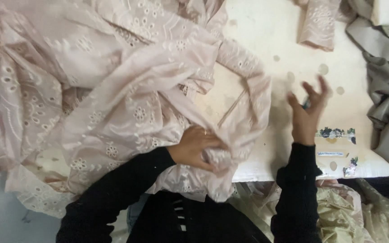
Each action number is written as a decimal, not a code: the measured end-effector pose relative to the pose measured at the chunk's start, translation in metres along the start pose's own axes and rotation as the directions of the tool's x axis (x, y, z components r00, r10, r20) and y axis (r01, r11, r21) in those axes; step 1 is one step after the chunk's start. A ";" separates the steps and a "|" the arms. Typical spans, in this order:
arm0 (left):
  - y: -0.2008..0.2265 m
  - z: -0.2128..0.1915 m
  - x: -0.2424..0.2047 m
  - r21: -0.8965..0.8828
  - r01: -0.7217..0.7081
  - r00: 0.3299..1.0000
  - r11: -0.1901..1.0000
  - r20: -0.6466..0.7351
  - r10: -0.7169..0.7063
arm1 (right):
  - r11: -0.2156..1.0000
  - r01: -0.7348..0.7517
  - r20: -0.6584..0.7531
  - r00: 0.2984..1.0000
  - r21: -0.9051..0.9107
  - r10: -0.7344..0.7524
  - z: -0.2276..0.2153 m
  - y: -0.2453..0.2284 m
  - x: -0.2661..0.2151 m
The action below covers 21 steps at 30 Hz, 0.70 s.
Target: The person trims loose threads from pieces of embroidered cream and pink fabric using a small nipper tool, turning and smoothing the fabric to reach different edges.
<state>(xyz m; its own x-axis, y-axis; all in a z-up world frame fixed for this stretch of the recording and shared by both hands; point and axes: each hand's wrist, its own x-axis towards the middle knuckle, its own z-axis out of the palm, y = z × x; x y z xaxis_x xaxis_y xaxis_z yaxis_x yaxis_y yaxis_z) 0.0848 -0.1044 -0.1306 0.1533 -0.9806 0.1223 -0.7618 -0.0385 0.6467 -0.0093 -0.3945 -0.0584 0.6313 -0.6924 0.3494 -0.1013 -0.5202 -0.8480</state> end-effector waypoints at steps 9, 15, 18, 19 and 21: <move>0.005 -0.024 0.001 -0.926 -0.151 0.988 0.347 -0.157 0.012 | 0.978 0.044 0.335 0.942 -0.204 0.027 0.115 0.043 0.028; -0.028 -0.044 -0.029 -0.903 -0.425 0.817 0.059 -0.411 -0.406 | 0.629 0.752 0.555 0.615 -0.199 -0.560 0.094 -0.093 -0.079; -0.002 -0.069 -0.029 -0.856 -0.466 0.774 0.225 -0.518 -0.364 | 0.757 0.653 0.700 0.556 -0.035 -0.448 0.088 -0.103 -0.103; 0.007 -0.076 -0.025 -0.813 -0.483 0.754 0.326 -0.575 -0.317 | 0.861 0.488 0.564 0.674 0.144 -0.477 0.082 -0.112 -0.106; 0.003 -0.061 -0.014 -0.773 -0.487 0.742 0.405 -0.611 -0.275 | 0.894 0.299 0.432 0.794 0.333 -0.427 0.065 -0.121 -0.119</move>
<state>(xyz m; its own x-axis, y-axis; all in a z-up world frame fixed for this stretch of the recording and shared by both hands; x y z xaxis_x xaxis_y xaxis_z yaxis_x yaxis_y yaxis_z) 0.1186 -0.0794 -0.0843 0.7078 -0.5996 0.3736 0.1033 0.6110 0.7849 -0.0222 -0.2163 -0.0240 0.8771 -0.1117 0.4671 0.3544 -0.5060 -0.7864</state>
